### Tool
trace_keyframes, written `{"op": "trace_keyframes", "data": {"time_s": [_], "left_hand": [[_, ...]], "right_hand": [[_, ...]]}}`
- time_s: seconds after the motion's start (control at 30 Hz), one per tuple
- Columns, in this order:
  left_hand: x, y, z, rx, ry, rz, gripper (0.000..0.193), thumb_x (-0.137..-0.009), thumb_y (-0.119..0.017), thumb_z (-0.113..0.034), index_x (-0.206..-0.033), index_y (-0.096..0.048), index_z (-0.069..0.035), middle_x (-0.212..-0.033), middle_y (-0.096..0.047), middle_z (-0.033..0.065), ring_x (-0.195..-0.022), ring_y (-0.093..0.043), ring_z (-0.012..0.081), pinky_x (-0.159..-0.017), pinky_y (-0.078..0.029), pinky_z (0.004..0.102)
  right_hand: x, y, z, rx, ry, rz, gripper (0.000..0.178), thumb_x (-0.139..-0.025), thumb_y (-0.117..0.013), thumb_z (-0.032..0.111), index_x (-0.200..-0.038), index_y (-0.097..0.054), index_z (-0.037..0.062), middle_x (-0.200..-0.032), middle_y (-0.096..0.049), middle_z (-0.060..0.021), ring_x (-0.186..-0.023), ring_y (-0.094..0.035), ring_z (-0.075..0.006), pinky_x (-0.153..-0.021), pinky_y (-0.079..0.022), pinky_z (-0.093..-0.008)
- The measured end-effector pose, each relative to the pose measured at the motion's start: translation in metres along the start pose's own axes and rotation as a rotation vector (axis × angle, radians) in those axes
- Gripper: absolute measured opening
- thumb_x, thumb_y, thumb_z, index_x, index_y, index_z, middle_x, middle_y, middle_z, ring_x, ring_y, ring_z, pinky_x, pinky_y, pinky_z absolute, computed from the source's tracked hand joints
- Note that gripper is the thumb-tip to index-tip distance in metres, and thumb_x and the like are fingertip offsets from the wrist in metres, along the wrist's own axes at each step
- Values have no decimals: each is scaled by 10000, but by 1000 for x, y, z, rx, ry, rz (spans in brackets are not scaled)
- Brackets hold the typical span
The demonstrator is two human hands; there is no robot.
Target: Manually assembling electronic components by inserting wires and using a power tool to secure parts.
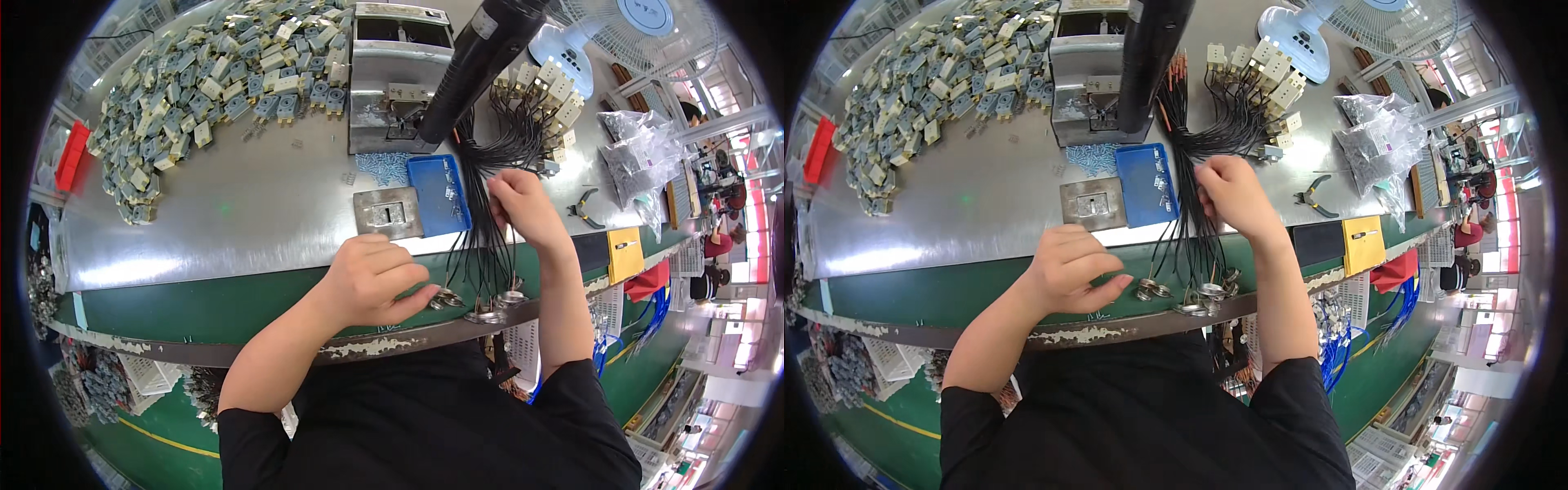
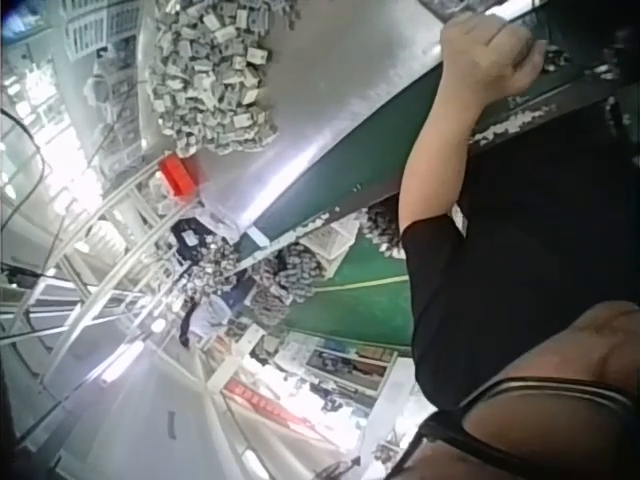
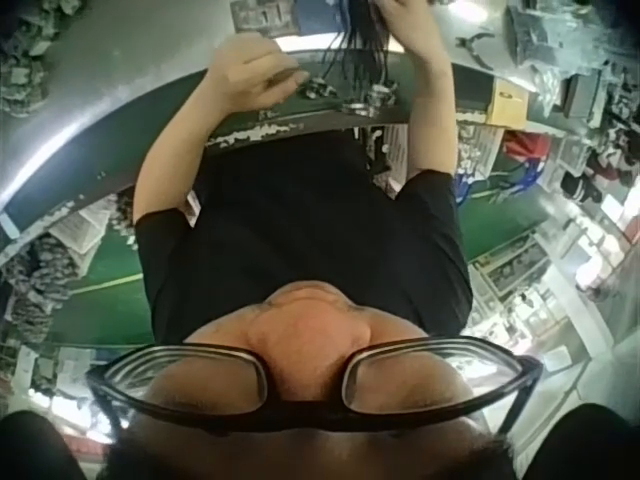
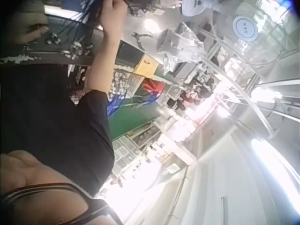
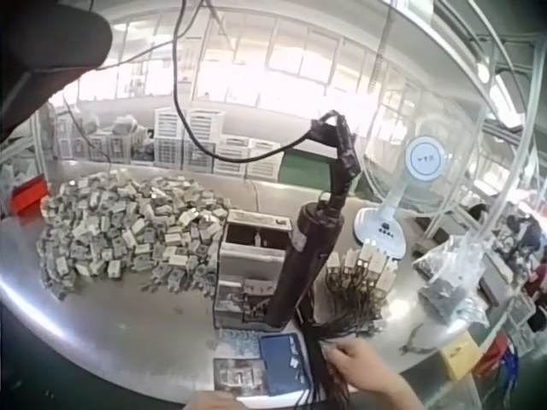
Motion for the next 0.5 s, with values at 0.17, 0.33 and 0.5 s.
{"op": "trace_keyframes", "data": {"time_s": [0.17,0.33,0.5], "left_hand": [[0,-4,-10,63,32,6,418,-721,-885,-138,-1101,-728,-60,-869,-736,61,-677,-696,215,-609,-537,320],[-4,-7,-11,439,318,-22,767,-734,-965,-242,-1381,-621,-14,-1112,-745,131,-750,-731,218,-691,-579,295],[9,21,13,429,481,-17,584,-813,-888,3,-1329,-617,24,-1180,-726,104,-967,-708,124,-870,-596,312]], "right_hand": [[28,-12,5,-626,-137,45,211,-1017,-594,121,-1172,-665,-4,-778,-673,-54,-575,-590,-124,-516,-451,-247],[46,-17,35,-934,63,95,352,-1018,-571,95,-1338,-638,-35,-1017,-722,-124,-828,-692,-159,-691,-543,-283],[49,-29,91,-137,382,87,303,-1010,-615,98,-1285,-653,-24,-1110,-726,-143,-984,-702,-231,-811,-550,-337]]}}
Point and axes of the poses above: each hand's wrist, its own x-axis away from the middle knuckle, its own y-axis out of the back of the hand, z = x × y, the point moved 4 cm from there along -x, towards the middle knuckle
